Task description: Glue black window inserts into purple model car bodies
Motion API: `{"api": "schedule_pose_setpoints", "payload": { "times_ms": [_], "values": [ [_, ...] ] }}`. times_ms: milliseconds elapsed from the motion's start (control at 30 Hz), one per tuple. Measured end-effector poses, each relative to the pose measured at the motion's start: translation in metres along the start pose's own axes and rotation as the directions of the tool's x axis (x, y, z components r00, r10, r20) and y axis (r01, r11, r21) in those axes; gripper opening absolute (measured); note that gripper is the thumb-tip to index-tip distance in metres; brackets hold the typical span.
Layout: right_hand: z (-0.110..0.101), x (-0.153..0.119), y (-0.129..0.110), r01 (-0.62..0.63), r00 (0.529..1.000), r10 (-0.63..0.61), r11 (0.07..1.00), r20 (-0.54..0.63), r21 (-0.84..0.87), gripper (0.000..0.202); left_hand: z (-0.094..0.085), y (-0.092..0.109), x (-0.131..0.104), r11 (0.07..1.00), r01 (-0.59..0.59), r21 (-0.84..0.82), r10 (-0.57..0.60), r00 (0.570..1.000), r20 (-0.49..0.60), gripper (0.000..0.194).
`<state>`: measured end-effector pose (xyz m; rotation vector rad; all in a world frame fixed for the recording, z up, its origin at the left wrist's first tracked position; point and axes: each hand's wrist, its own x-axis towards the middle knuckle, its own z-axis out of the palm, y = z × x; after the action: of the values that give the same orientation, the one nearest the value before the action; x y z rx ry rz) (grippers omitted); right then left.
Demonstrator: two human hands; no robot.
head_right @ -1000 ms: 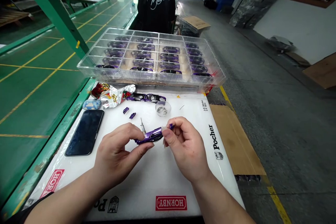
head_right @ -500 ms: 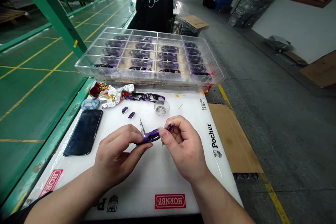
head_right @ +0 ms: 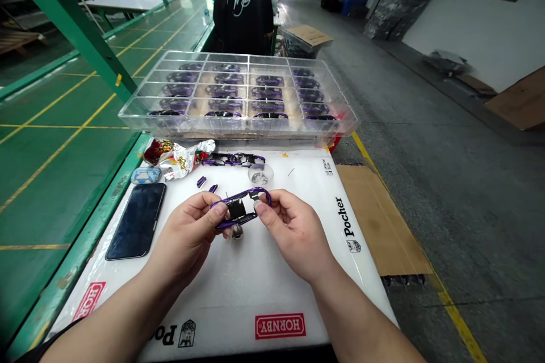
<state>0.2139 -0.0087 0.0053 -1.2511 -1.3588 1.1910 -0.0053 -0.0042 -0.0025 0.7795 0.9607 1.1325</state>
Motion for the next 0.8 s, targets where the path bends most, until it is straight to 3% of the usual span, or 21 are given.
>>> {"api": "schedule_pose_setpoints", "payload": {
  "times_ms": [333, 567, 800],
  "values": [
    [0.001, 0.002, 0.01, -0.058, 0.998, 0.06, 0.996, 0.036, -0.068, 0.037, 0.006, 0.004, 0.001, 0.991, 0.091, -0.103, -0.094, 0.995, -0.032, 0.047],
    [0.003, 0.003, 0.007, 0.016, 1.0, -0.021, 0.958, -0.016, -0.285, 0.037, 0.003, 0.004, 0.004, 0.974, 0.159, -0.161, -0.165, 0.986, -0.028, 0.049],
    [0.002, 0.006, 0.01, 0.124, 0.991, -0.132, 0.926, 0.0, -0.357, 0.045, 0.004, 0.01, 0.004, 0.97, 0.152, -0.192, -0.161, 0.987, -0.032, 0.051]
  ]
}}
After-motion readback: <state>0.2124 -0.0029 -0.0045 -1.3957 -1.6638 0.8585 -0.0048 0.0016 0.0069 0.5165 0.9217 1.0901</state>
